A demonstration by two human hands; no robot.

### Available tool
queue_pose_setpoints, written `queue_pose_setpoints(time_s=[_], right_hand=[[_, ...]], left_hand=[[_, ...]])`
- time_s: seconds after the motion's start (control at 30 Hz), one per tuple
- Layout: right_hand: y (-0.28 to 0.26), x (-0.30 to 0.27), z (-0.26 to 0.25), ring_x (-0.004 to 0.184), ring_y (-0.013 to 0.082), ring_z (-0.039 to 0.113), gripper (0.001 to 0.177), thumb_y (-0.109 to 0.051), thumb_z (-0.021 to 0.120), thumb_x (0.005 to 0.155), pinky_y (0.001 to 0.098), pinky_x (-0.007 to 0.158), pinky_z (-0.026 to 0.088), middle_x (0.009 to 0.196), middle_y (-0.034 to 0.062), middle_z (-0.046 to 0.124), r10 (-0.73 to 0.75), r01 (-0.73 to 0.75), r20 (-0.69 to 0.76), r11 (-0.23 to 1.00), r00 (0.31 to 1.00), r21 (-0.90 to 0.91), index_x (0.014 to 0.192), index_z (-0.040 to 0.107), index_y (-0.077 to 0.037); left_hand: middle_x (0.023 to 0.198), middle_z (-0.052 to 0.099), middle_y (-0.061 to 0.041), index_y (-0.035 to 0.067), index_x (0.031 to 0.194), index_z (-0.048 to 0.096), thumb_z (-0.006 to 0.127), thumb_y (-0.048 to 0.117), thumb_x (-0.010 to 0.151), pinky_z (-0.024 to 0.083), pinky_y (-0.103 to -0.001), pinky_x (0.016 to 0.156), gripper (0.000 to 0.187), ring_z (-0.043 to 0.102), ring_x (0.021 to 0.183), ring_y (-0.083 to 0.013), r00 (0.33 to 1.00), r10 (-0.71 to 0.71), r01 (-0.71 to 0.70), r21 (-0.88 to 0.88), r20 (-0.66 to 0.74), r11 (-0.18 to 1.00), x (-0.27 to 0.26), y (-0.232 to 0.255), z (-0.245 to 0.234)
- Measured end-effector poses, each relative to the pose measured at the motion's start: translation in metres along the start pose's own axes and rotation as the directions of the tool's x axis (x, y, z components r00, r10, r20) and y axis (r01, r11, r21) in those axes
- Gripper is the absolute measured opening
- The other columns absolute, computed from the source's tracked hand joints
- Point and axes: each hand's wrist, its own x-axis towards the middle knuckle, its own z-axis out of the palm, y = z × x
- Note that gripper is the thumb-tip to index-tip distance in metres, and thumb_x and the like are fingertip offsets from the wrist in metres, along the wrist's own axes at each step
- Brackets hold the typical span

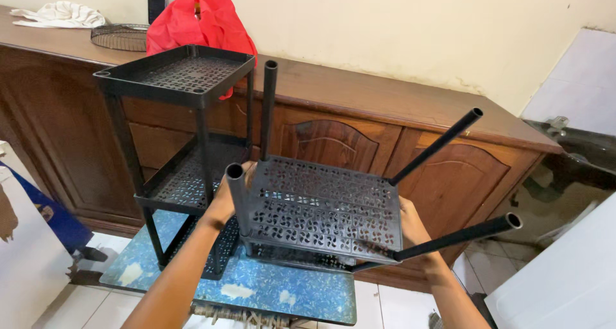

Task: The person assembles a black plastic three-tier shelving unit by inserting vertical poles into the corner holes of each shelf tray. They repeatedly lift, rotate, and align the trays and poles to fit them together, then place the assembled unit on a small table.

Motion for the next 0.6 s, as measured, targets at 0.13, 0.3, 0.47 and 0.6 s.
queue_pose_setpoints(time_s=[0.13,0.3,0.47,0.6], right_hand=[[0.003,0.005,0.017,0.091,0.0129,0.067,0.028,-0.013,0.057,0.102,0.0301,0.082,0.059,0.104,0.0078,0.077,0.035,-0.04,-0.035,0.991,0.999,-0.13,0.118,0.07,0.006],[0.004,0.002,0.038,0.086,0.0164,0.068,0.028,-0.011,0.058,0.097,0.0341,0.076,0.059,0.1,0.0085,0.076,0.179,-0.171,-0.056,0.977,0.982,0.126,0.115,0.069,0.008],[0.024,0.026,0.03,0.075,0.0213,0.071,0.031,-0.017,0.07,0.083,0.0389,0.07,0.056,0.085,0.0189,0.073,-0.081,0.04,-0.052,0.844,0.995,-0.535,0.097,0.067,0.011],[0.067,0.04,0.033,0.068,0.0234,0.064,0.029,-0.02,0.065,0.089,0.0455,0.062,0.053,0.075,0.0239,0.069,0.172,-0.229,-0.172,0.88,0.97,-0.416,0.087,0.066,0.009]], left_hand=[[0.114,0.076,-0.014,-0.004,0.125,0.064,0.057,0.015,0.1,0.054,-0.029,0.093,0.032,0.07,0.109,-0.0176,0.996,0.086,-0.085,-0.053,0.01,0.995,-0.007,-0.029,0.009],[0.122,0.072,-0.011,0.0,0.132,0.061,0.06,0.017,0.1,0.052,-0.03,0.098,0.036,0.066,0.115,-0.018,0.995,-0.039,0.066,-0.3,0.096,0.951,-0.004,-0.087,0.027],[0.128,0.065,-0.002,0.008,0.141,0.056,0.059,0.029,0.097,0.049,-0.031,0.099,0.049,0.06,0.116,-0.0134,0.972,-0.207,0.23,-0.593,0.108,0.772,0.017,-0.147,0.055],[0.117,0.07,-0.003,0.009,0.135,0.064,0.05,0.047,0.102,0.051,-0.032,0.091,0.053,0.063,0.104,-0.0141,0.878,-0.468,0.446,-0.52,0.099,0.728,0.021,-0.19,0.073]])
